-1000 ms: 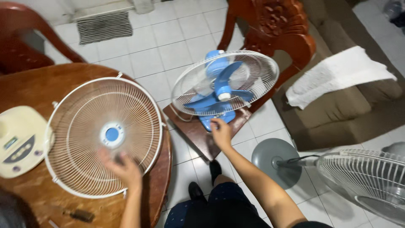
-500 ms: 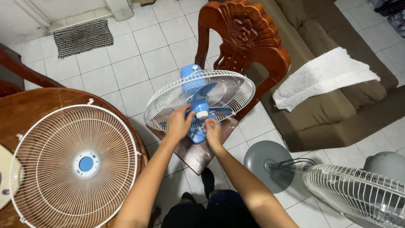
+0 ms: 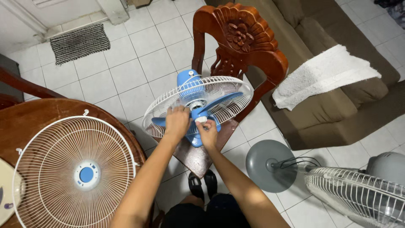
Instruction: The person disassembles three table fans on a wooden dining table. They remove the front grilles, unscrew the central hub nuts, and detach the blades from each fan. The person uses a screwdriver to loosen the nuts and handles the fan parts by hand.
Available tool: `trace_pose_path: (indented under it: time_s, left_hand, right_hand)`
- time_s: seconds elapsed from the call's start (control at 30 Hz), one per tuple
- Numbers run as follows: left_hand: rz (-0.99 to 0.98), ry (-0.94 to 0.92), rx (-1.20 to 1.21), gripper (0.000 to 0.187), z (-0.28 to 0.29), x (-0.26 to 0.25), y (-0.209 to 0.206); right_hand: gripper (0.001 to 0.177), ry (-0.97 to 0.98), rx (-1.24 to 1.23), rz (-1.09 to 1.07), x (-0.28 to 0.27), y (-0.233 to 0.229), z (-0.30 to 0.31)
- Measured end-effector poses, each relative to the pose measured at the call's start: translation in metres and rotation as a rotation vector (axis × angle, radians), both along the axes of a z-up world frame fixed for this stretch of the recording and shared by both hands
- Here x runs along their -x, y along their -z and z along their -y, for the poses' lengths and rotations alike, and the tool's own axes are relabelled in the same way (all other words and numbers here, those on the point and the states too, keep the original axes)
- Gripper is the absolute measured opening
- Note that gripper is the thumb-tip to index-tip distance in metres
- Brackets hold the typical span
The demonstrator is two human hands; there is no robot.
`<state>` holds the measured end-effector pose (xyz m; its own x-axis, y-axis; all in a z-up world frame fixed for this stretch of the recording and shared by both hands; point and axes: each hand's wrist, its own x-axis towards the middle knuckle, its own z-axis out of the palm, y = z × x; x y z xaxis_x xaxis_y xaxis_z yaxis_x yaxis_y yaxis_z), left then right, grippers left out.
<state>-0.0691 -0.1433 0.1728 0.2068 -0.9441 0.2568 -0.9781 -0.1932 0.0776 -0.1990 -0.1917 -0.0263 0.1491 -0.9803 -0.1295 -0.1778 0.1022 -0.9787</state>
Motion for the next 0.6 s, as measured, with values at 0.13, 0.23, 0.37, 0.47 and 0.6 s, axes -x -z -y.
trace_pose_path:
  time_s: [0.13, 0.23, 0.37, 0.47, 0.6]
  left_hand:
    - [-0.352, -0.098, 0.097, 0.027, -0.064, -0.013, 0.013]
    - [-0.723, -0.556, -0.151, 0.040, -0.096, -0.023, 0.039]
    - [-1.069, -0.461, 0.184, 0.051, -0.097, -0.053, 0.080]
    - [-1.203, -0.181, 0.412, 0.056, -0.077, -0.066, 0.079]
    - [-0.961, -0.285, 0.147, 0.036, -0.062, -0.062, 0.054]
  right_hand:
    - [0.057, 0.061, -0.007, 0.047, -0.004, -0.024, -0.008]
    - [0.056, 0.049, -0.074, -0.025, -0.004, -0.038, -0.006]
    - [0.049, 0.054, 0.012, -0.125, -0.001, -0.040, -0.011]
    - [0.047, 0.072, -0.038, -0.112, -0.008, -0.044, -0.002]
    - [0.046, 0.089, -0.024, -0.156, -0.010, -0.045, -0.009]
